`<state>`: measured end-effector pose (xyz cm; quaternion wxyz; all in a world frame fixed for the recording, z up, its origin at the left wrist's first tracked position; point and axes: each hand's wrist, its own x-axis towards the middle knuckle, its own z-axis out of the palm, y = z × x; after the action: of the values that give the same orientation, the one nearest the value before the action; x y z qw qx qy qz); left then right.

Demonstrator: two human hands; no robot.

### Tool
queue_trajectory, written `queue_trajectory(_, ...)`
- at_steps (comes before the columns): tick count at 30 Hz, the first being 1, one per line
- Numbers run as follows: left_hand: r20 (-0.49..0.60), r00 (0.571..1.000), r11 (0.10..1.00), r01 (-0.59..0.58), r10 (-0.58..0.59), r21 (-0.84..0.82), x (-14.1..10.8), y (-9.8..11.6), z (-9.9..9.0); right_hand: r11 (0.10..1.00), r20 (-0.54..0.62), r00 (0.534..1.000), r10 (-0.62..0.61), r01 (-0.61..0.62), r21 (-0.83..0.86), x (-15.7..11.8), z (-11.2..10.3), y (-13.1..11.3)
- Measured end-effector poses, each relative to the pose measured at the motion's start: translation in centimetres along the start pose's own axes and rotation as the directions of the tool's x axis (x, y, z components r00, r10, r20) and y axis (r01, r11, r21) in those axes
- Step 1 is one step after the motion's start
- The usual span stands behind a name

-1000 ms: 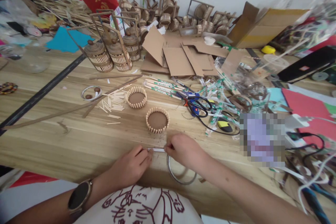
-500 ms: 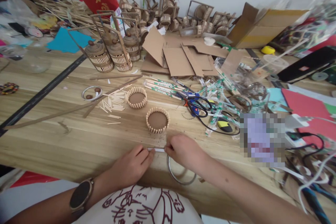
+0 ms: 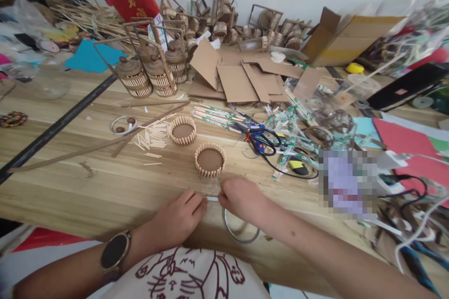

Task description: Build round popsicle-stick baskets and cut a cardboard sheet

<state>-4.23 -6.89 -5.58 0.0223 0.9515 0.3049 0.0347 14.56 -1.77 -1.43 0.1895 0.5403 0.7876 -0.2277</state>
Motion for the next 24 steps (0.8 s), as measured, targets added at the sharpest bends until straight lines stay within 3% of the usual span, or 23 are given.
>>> queue_trajectory(9,-0.013,0.998,0.997,-0.063,0.063,-0.044,1.8,0.6,0.5,0.982,0.043,0.999,-0.015,0.007,0.187,0.1,-0.3,0.7)
queue_trajectory(16,0.049,0.995,0.995,-0.082,0.084,-0.048,1.6,0.5,0.2,0.868,0.125,0.99,-0.057,-0.012,0.496,-0.4,-0.1,2.8)
queue_trajectory(24,0.081,0.993,0.996,-0.079,0.081,-0.03,1.7,0.5,0.1,0.78,0.105,0.994,-0.034,-0.039,0.625,-1.4,-0.1,5.0)
